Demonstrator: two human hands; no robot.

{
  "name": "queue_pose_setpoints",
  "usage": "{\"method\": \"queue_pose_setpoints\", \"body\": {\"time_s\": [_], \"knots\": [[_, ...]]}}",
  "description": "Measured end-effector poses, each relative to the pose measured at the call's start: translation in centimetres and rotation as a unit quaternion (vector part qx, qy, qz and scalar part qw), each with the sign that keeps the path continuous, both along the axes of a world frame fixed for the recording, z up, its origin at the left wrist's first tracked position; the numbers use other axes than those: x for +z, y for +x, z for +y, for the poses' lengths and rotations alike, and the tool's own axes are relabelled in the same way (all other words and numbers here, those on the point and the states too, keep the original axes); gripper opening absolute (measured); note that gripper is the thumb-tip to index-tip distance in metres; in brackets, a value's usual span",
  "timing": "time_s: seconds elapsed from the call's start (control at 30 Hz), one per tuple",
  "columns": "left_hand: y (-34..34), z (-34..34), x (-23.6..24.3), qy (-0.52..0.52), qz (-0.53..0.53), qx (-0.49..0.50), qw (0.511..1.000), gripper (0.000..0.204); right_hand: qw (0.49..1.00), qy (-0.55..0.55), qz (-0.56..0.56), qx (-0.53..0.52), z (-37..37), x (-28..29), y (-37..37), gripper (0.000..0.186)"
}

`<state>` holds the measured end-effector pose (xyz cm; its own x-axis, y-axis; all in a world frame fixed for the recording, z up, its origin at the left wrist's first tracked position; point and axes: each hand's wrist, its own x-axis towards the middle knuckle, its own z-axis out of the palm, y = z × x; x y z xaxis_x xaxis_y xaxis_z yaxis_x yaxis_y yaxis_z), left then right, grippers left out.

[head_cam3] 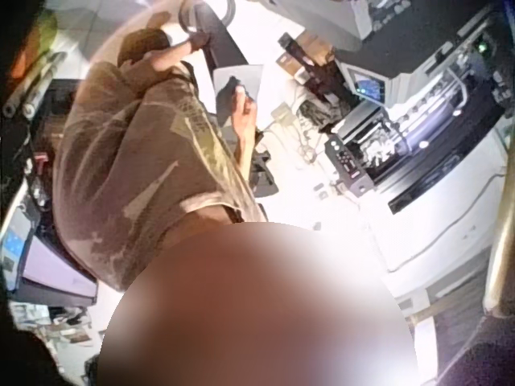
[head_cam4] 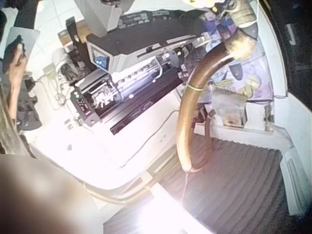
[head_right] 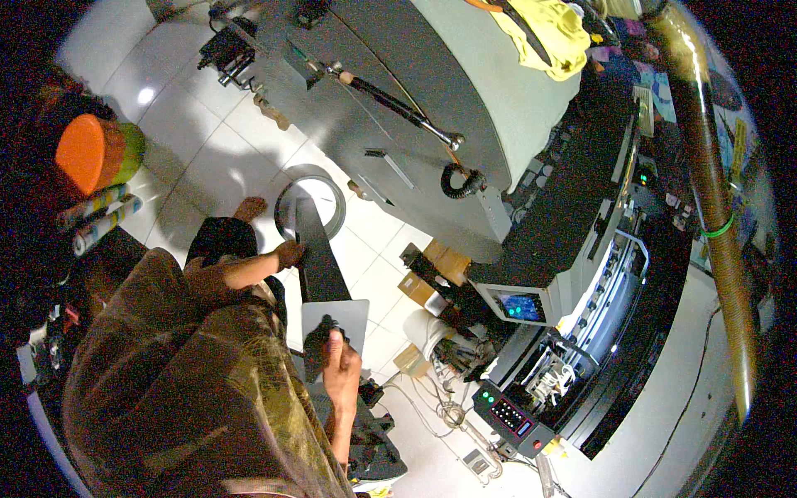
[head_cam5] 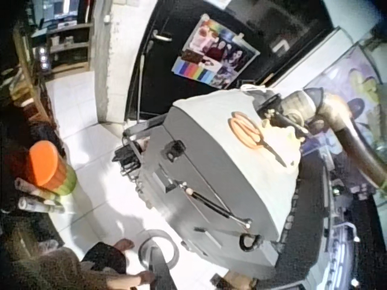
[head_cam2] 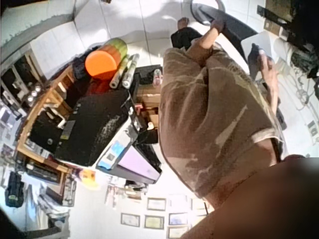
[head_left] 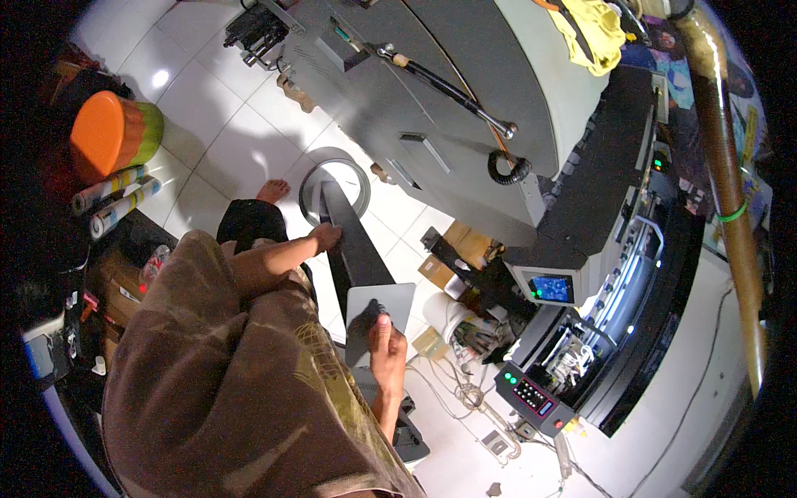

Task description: The person walks to a large printing machine, opens a side panel, and places a roll of printed vinyl inside. They then close the panel and observe the machine as it processes the material. Finally, they reach under the machine to retrieve a small item from a bucket.

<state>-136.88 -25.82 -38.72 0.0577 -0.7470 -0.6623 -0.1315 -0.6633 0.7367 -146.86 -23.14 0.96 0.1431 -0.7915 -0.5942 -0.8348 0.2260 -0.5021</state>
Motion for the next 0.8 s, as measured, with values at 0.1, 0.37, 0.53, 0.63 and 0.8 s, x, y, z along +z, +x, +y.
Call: {"method": "queue_pose_setpoints", "body": {"time_s": [0.1, 0.37, 0.53, 0.63, 0.8], "knots": [[-1.4, -0.9, 0.7, 0.100, 0.248, 0.266, 0.926, 0.050, 0.995, -0.005, 0.006, -0.104, 1.0, -0.3, -2.0, 0.058], [-4.9, 4.1, -2.5, 0.120, 0.058, 0.105, 0.985, 0.058, 0.967, 0.055, -0.080, -0.234, 6.7, -1.1, -6.8, 0.062], [-6.0, 9.9, -0.6, 0.157, -0.027, -0.275, 0.948, 0.045, 0.854, 0.059, -0.197, -0.478, 10.3, -1.8, -9.7, 0.061], [-7.7, 12.4, 0.7, 0.299, 0.134, -0.162, 0.931, 0.036, 0.770, 0.048, -0.303, -0.560, 12.5, -1.8, -12.9, 0.060], [-11.9, 15.0, -2.2, 0.280, 0.208, -0.068, 0.935, 0.020, 0.643, 0.038, -0.378, -0.665, 18.9, -4.7, -18.2, 0.061]]}}
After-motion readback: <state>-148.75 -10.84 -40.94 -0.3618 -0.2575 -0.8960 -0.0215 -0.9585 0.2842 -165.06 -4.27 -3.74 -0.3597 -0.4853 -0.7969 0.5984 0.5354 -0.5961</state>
